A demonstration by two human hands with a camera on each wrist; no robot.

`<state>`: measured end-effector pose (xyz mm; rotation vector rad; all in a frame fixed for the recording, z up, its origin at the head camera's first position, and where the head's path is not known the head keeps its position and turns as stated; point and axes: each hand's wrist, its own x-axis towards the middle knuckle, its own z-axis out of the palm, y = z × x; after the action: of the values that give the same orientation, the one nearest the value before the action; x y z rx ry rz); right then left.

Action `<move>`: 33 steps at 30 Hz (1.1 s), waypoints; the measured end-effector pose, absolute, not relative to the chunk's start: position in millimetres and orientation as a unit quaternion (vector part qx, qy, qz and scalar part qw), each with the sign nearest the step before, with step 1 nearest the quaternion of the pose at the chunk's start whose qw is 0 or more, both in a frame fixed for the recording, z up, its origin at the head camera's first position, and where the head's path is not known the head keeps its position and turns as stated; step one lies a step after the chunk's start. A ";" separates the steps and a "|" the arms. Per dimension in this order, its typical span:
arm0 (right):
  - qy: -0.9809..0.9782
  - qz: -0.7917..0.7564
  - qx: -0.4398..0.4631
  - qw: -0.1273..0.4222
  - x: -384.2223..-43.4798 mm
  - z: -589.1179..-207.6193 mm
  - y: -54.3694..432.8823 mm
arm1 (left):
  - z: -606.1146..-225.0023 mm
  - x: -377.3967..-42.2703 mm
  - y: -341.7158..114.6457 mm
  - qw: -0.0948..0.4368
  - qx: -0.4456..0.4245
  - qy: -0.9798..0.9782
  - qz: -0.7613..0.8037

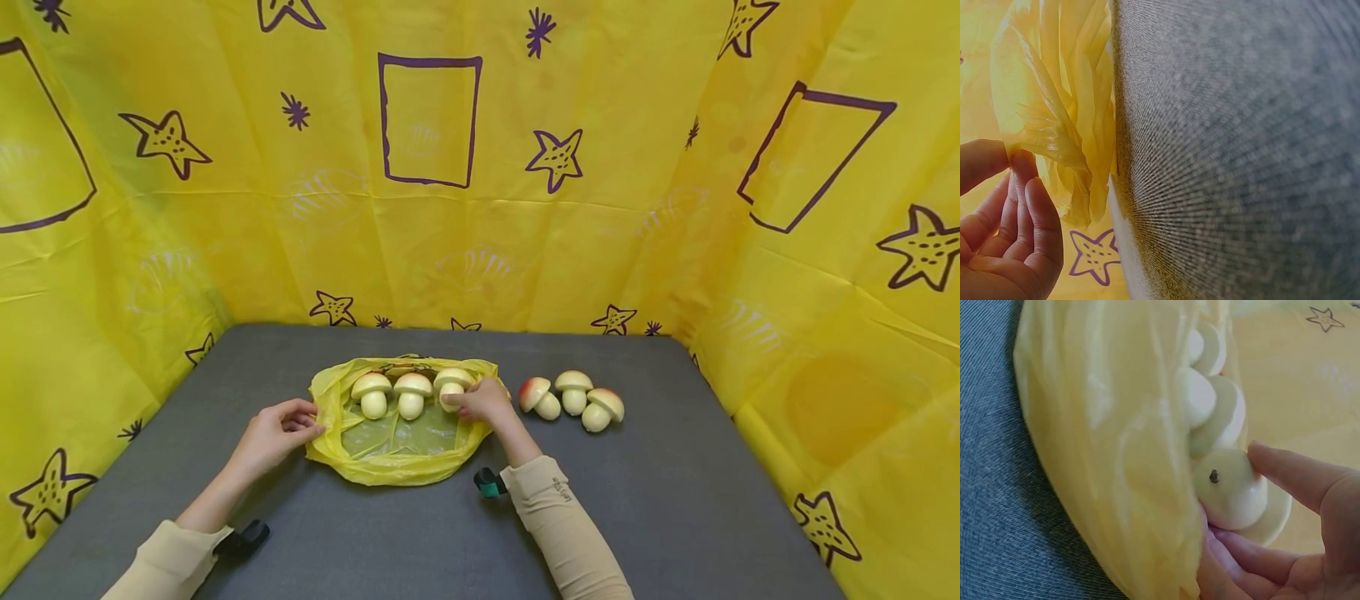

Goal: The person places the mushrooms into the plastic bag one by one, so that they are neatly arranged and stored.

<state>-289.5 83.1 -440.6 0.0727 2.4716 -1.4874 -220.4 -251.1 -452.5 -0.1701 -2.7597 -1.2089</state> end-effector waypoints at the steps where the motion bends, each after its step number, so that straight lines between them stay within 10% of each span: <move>1: 0.855 -0.503 0.025 0.124 -289.6 -441.2 82.9 | -452.5 -220.5 -251.1 0.062 -0.056 -0.913 -0.400; 33: 0.881 -0.460 -0.001 0.111 -286.6 -447.8 79.2 | -454.0 -221.2 -251.5 0.060 -0.050 -0.914 -0.398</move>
<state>-286.6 79.2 -447.8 -0.0044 2.5884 -1.3504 -221.2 -251.5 -454.0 -0.1513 -2.7666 -1.2030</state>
